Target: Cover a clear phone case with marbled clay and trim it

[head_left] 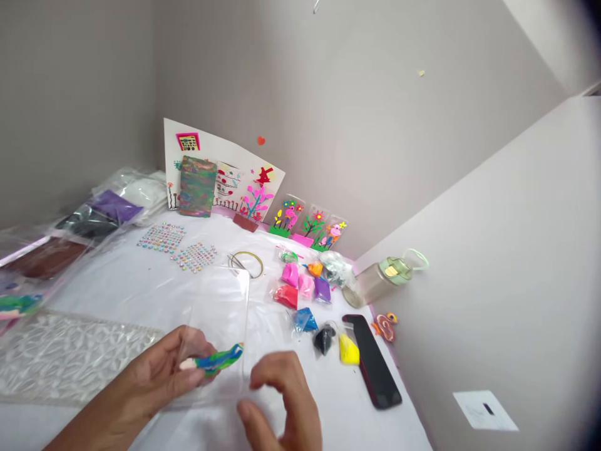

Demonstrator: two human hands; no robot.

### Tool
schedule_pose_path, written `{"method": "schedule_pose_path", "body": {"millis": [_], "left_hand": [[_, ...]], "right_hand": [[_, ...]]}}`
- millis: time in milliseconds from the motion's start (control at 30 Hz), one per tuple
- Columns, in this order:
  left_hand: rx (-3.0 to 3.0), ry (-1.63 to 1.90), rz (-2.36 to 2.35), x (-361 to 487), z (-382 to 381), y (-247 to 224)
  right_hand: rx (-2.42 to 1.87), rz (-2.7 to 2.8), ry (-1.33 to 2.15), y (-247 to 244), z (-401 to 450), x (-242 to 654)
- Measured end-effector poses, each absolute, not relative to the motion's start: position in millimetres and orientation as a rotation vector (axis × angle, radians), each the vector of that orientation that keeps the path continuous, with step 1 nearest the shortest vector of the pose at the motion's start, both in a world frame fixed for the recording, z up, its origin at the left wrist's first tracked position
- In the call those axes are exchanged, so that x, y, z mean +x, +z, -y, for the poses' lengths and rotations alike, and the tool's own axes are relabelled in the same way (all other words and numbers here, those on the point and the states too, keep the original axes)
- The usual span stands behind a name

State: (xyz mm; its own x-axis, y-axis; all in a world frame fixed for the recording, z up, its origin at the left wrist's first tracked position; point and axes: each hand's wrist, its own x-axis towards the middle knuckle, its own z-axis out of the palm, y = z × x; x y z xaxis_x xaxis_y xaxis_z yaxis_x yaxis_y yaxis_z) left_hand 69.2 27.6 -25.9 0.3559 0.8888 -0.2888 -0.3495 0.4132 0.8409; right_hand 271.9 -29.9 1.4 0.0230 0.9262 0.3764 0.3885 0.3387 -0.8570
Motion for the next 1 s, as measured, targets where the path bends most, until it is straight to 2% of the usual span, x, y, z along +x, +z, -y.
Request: {"method": "schedule_pose_path", "body": {"millis": [200,300,500,767,1000], "left_hand": [[0.918,0.835,-0.796,70,-26,-32],[0.866,0.774,-0.763,70,-24,-35],[0.876,0.752,-0.785,77,-18,-39],[0.883,0.756,-0.933,80,-13,-46],[0.975,0.721,-1.037,83,-12,-34]], "right_hand": [[-1.174,1.287,1.169,-16,15,271],[-1.224,1.198,1.273,-14,13,271],[-1.311,1.186,1.374,-15,17,266],[-1.220,1.155,1.318,-25,22,263],[-1.156,1.066,1.337,-29,26,259]]}}
